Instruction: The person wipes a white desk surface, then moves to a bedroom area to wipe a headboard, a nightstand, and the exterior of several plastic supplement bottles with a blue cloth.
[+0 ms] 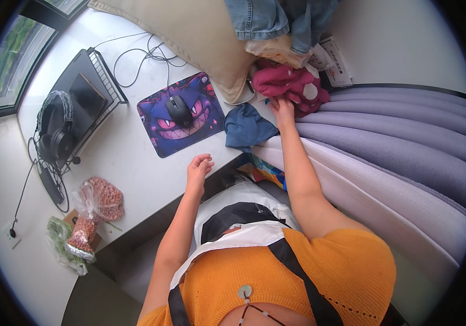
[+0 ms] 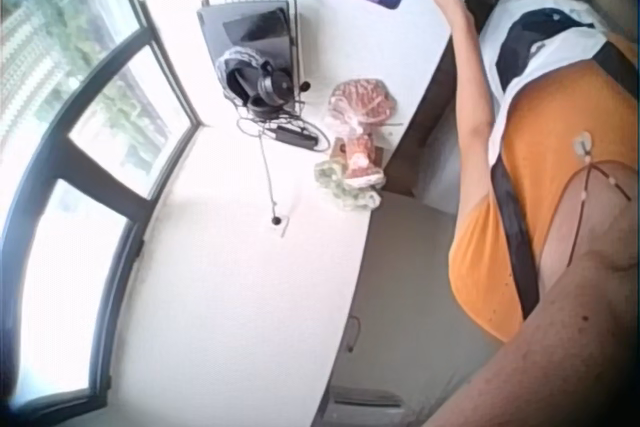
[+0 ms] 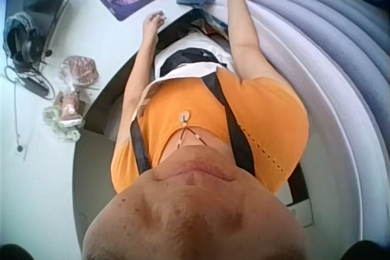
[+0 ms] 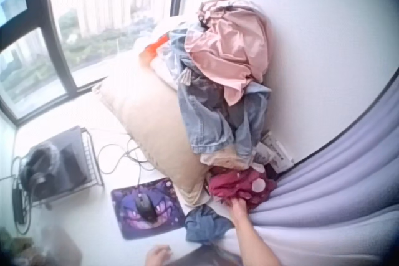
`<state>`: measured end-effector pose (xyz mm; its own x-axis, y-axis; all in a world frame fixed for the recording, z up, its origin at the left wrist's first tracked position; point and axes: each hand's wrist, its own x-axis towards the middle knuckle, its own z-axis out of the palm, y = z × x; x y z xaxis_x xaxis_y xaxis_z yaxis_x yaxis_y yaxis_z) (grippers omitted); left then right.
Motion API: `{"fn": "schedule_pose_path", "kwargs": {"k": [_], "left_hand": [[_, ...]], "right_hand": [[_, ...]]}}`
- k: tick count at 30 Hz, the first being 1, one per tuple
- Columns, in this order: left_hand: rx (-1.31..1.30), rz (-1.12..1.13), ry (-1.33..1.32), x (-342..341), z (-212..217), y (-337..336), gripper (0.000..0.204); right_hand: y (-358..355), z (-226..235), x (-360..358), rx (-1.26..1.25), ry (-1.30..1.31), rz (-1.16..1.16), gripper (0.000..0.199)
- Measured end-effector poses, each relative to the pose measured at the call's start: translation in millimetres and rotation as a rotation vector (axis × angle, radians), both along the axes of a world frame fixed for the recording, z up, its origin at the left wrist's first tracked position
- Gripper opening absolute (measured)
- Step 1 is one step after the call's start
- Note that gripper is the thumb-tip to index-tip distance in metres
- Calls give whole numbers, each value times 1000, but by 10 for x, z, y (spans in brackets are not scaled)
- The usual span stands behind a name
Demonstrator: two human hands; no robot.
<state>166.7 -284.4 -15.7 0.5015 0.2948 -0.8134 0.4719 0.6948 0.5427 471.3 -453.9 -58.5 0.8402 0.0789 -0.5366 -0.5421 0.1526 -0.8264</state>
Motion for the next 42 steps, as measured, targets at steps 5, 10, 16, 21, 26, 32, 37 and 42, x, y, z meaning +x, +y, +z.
{"fn": "schedule_pose_path", "kwargs": {"k": [5, 10, 16, 21, 26, 32, 37, 42], "left_hand": [[17, -8, 4, -15, 12, -11, 23], [21, 8, 1, -51, -32, -23, 23], [13, 21, 9, -31, -20, -52, 24], [0, 34, -9, 47, 21, -23, 25], [-40, 88, -60, 175, 67, 84, 26], [-238, 395, -231, 344, -33, 277, 28], [-409, 584, -299, 363, -268, 371, 31], [-530, 604, -382, 394, -383, 313, 30]], "right_hand": [[-55, -266, -161, -961, -455, 339, 36], [288, 24, -259, -1206, -284, 300, 30], [207, -178, -217, -1207, -368, 414, 22], [140, -156, -270, -944, -463, 391, 16], [340, 183, -503, -707, -515, 508, 13], [746, 651, -941, -555, -478, 834, 13], [1001, 680, -1276, -491, -496, 990, 14], [1071, 721, -1366, -422, -558, 1055, 14]]}}
